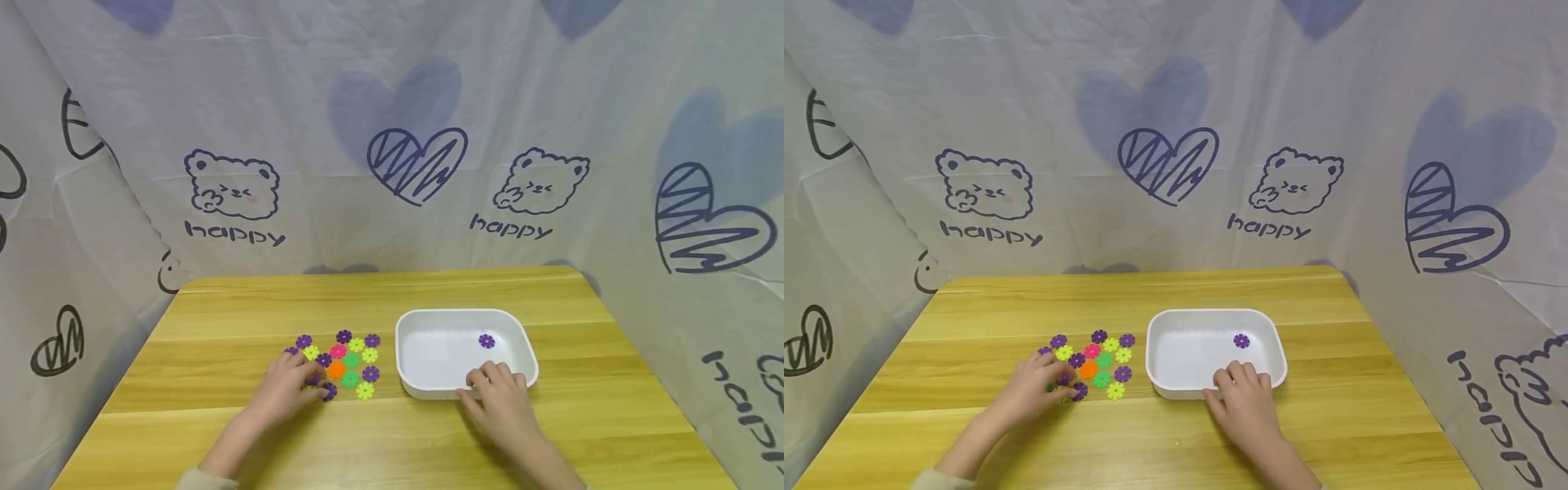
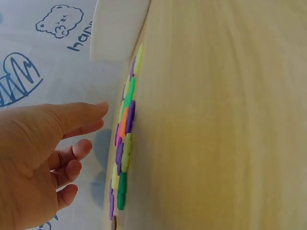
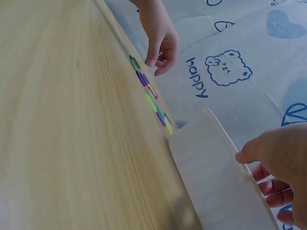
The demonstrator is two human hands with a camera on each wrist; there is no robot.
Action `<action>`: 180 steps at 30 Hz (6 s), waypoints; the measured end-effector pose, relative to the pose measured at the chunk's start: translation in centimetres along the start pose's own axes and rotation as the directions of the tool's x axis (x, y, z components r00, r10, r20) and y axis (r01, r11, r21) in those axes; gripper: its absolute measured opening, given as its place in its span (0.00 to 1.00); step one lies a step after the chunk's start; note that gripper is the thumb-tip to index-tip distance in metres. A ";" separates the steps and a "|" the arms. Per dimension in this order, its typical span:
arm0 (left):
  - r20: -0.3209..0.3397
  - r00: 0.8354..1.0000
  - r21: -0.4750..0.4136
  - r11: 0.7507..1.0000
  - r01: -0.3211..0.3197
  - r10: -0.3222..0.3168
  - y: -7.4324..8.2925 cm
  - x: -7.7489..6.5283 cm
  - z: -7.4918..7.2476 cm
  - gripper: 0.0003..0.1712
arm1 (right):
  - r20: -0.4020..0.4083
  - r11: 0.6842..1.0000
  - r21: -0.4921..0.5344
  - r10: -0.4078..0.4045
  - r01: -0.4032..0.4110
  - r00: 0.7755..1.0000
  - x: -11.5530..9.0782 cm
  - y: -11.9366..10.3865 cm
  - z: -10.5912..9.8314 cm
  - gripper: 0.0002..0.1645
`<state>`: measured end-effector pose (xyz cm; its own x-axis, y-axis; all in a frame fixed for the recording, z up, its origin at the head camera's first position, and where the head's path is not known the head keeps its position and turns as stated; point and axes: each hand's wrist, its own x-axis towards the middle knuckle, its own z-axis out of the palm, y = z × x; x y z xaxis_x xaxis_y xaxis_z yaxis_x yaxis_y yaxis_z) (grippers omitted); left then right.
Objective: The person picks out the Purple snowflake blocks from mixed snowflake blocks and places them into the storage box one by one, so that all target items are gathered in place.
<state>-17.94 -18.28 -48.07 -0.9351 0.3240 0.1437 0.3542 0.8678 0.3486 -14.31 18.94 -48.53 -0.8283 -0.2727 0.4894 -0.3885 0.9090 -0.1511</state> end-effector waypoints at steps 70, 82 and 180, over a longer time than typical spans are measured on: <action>-0.037 0.987 -0.018 0.987 -0.160 0.159 4.3 4.1 -2.7 0.16 | 0.028 0.995 -0.035 0.090 -0.089 0.996 0.0 -0.5 -0.3 0.14; -0.146 0.914 0.113 0.924 -0.364 0.378 8.2 8.5 -3.9 0.12 | -0.006 0.997 -0.025 0.073 -0.073 0.997 0.0 -0.5 -0.3 0.14; -0.134 0.991 -0.179 0.983 -0.044 0.021 5.2 6.5 0.4 0.10 | 0.016 0.995 0.000 0.101 -0.101 0.995 -0.1 -0.4 -0.4 0.14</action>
<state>-22.20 -11.56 -45.66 -0.9177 0.2885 0.2732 0.3918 0.7711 0.5018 -13.96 18.76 -48.20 -0.8697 -0.1849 0.4576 -0.3030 0.9319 -0.1992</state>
